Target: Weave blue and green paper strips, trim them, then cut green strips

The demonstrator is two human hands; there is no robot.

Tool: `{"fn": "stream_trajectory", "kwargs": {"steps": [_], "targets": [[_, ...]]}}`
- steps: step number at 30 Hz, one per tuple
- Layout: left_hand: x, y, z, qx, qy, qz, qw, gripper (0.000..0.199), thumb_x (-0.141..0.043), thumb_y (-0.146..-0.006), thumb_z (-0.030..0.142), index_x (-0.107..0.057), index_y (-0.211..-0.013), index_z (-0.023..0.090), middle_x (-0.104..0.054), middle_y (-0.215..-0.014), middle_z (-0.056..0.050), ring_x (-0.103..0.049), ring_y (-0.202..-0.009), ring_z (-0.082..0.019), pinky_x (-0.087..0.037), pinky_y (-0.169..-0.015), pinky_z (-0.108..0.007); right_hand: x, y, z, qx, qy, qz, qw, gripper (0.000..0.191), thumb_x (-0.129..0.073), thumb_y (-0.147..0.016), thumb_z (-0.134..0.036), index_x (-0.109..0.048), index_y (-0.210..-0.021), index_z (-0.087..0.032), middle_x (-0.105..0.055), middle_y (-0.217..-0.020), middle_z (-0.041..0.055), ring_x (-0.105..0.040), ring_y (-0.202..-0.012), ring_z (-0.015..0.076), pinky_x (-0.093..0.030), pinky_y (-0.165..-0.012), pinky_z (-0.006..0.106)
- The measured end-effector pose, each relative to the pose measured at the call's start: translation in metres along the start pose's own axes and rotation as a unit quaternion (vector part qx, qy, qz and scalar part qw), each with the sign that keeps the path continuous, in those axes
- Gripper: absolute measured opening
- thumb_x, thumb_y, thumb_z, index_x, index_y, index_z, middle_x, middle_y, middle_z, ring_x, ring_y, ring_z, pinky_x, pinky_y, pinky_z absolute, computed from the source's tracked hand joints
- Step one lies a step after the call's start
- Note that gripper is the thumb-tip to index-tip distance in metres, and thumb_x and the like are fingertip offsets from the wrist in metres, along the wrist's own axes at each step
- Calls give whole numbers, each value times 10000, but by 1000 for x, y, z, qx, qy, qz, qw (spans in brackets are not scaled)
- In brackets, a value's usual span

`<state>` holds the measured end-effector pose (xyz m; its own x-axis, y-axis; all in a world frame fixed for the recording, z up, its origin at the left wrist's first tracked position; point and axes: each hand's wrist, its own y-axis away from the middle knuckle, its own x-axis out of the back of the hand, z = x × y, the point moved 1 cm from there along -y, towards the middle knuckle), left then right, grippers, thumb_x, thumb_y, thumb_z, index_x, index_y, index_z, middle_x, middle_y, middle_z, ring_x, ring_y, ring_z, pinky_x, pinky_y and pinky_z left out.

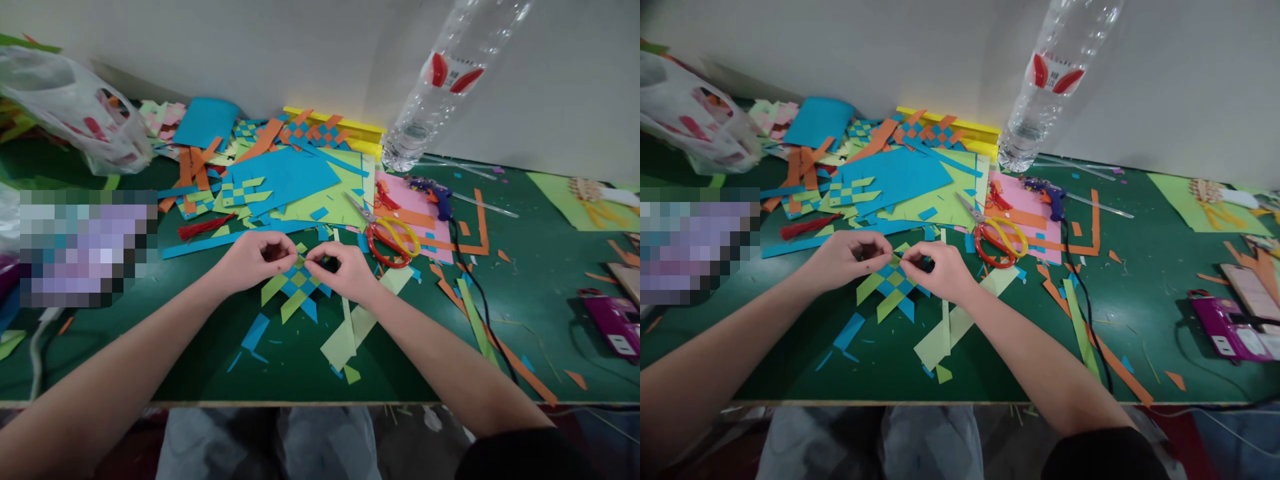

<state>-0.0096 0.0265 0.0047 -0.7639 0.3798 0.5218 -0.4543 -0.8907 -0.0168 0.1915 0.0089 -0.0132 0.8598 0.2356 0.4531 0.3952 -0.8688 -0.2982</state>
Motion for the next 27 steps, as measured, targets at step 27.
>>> {"fn": "stream_trajectory", "kwargs": {"steps": [27], "targets": [[1, 0, -3, 30, 1, -8, 1000, 347, -633, -810, 497, -695, -738, 163, -565, -622, -4, -405, -517, -94, -305, -479, -223, 2, 0, 0, -4, -52, 0, 999, 138, -638, -851, -329, -686, -806, -207, -708, -777, 6, -633, -713, 127, -506, -693, 266]]}}
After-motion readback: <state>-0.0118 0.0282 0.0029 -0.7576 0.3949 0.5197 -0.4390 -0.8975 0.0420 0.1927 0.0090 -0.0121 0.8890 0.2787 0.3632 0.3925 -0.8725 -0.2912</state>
